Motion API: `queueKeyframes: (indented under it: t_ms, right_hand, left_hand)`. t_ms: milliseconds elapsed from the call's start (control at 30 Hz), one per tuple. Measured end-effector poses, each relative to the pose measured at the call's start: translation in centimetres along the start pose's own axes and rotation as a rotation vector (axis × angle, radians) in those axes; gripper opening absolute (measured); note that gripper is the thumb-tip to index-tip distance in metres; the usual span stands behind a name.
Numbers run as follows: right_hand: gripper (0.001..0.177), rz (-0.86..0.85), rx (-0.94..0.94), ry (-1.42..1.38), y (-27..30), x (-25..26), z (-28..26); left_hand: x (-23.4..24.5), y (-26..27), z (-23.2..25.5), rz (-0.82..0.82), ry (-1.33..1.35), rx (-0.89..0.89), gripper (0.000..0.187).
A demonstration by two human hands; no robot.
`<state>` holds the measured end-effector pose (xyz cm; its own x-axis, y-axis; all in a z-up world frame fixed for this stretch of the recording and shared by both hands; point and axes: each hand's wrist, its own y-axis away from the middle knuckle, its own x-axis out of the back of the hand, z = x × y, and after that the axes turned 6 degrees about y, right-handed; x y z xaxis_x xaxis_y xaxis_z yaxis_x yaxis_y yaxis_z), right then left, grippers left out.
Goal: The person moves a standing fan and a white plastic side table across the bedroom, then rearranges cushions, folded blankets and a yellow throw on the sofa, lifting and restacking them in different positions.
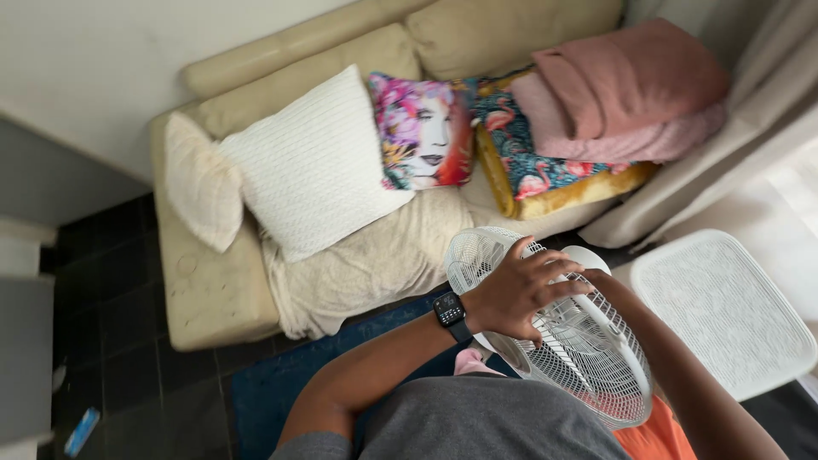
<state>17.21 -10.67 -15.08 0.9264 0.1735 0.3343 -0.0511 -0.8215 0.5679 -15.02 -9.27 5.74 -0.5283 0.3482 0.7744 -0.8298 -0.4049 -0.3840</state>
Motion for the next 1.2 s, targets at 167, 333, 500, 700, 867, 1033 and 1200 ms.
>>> queueKeyframes:
  t_ms: [167,333,500,700,867,1033,1200]
  right_hand:
    - [0.035,-0.093,0.062,0.098,0.3,-5.4,-4.1]
    - [0.034,-0.205,0.135,0.207,2.1,-12.1,-8.6]
    - [0.033,-0.386,0.244,0.332,4.2,-22.3,-13.8]
    - [0.033,-0.598,0.386,0.501,7.2,-34.8,-20.0]
    - [0.032,-0.814,0.518,0.678,9.7,-44.9,-26.0]
    - [0.031,-1.028,0.686,0.830,12.9,-57.0,-32.3]
    - [0.031,-1.144,0.755,0.918,14.0,-65.6,-34.8]
  left_hand:
    - [3.0,6.4,2.3,0.100,-0.045,0.093,0.120]
    - [5.2,14.7,5.8,0.203,-0.127,0.246,0.120]
    - [7.7,23.8,9.4,0.358,-0.219,0.367,0.122]
    - [9.8,32.9,14.4,0.445,-0.336,0.563,0.121]
    - [12.5,39.5,18.2,0.526,-0.422,0.734,0.115]
    - [16.4,44.6,22.0,0.623,-0.507,0.864,0.111]
    - [20.5,49.7,23.5,0.694,-0.500,1.000,0.104]
